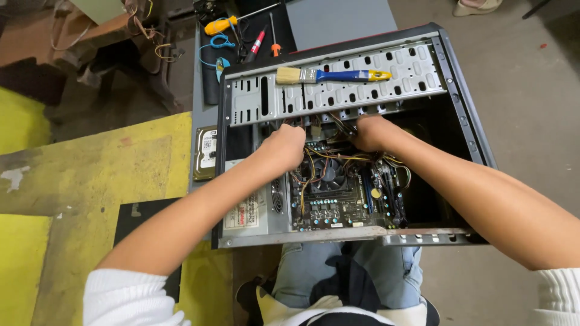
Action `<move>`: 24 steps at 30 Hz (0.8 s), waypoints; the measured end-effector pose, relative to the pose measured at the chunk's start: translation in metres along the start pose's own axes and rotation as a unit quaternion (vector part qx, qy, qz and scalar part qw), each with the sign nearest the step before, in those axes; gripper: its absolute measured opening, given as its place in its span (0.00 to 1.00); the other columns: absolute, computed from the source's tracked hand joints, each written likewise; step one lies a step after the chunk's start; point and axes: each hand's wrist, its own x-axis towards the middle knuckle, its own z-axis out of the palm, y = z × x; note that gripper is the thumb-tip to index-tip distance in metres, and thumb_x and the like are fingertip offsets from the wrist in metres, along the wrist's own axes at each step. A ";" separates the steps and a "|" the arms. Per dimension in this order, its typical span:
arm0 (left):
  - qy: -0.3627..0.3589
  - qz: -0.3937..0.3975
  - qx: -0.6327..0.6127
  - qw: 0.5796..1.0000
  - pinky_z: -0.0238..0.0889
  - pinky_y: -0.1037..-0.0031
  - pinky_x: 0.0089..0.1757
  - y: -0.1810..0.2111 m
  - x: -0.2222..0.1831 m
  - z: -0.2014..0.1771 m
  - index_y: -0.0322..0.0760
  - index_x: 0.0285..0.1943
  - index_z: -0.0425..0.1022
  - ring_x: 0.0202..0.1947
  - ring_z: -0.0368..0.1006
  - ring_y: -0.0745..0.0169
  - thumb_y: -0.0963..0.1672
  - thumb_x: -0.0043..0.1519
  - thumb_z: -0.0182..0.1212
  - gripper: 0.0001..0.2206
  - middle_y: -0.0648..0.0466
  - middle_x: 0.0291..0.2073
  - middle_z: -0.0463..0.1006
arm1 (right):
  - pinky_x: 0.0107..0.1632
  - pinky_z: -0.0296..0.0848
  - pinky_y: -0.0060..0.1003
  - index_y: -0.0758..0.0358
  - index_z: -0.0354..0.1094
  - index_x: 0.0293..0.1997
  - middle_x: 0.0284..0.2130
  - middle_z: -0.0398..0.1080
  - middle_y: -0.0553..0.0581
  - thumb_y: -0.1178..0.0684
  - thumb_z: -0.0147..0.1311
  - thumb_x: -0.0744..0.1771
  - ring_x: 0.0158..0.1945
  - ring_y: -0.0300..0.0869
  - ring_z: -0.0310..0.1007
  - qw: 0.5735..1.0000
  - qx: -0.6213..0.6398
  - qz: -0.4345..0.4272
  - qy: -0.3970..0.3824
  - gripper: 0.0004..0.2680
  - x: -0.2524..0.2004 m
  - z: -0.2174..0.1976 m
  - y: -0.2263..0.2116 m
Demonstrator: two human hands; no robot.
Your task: Disassembling a desktop computer by removing the power supply unit, RAM modules, and disconnecting internal wiring.
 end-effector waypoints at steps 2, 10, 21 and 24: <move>0.032 0.026 0.023 0.999 0.76 0.61 0.24 0.004 -0.029 -0.016 0.18 0.36 0.78 0.23 0.80 0.44 0.36 0.63 0.54 0.08 0.34 0.25 0.79 | 0.52 0.78 0.58 0.77 0.75 0.51 0.46 0.77 0.75 0.43 0.55 0.66 0.54 0.65 0.77 1.000 0.006 0.012 0.002 0.20 -0.008 -0.006 -0.005; 0.216 0.047 -0.179 0.959 0.76 0.54 0.34 0.001 -0.132 -0.043 0.26 0.54 0.78 0.33 0.81 0.33 0.39 0.68 0.43 0.15 0.35 0.34 0.82 | 0.53 0.78 0.51 0.69 0.81 0.41 0.43 0.81 0.68 0.30 0.58 0.63 0.52 0.60 0.80 0.999 -0.024 0.040 -0.015 0.24 0.021 0.007 0.016; 0.371 0.031 -0.331 0.867 0.64 0.76 0.24 -0.047 -0.161 -0.003 0.28 0.56 0.79 0.21 0.70 0.61 0.37 0.68 0.50 0.13 0.43 0.23 0.80 | 0.53 0.78 0.48 0.65 0.83 0.40 0.41 0.82 0.66 0.28 0.59 0.62 0.52 0.59 0.80 0.995 -0.006 0.088 -0.046 0.25 0.012 0.009 0.008; 0.381 0.072 -0.314 0.867 0.68 0.73 0.25 -0.046 -0.149 0.001 0.32 0.54 0.80 0.23 0.75 0.58 0.38 0.67 0.52 0.12 0.45 0.23 0.81 | 0.52 0.79 0.49 0.63 0.84 0.39 0.39 0.82 0.65 0.28 0.60 0.61 0.50 0.59 0.80 0.995 -0.001 0.090 -0.031 0.24 0.013 0.013 0.009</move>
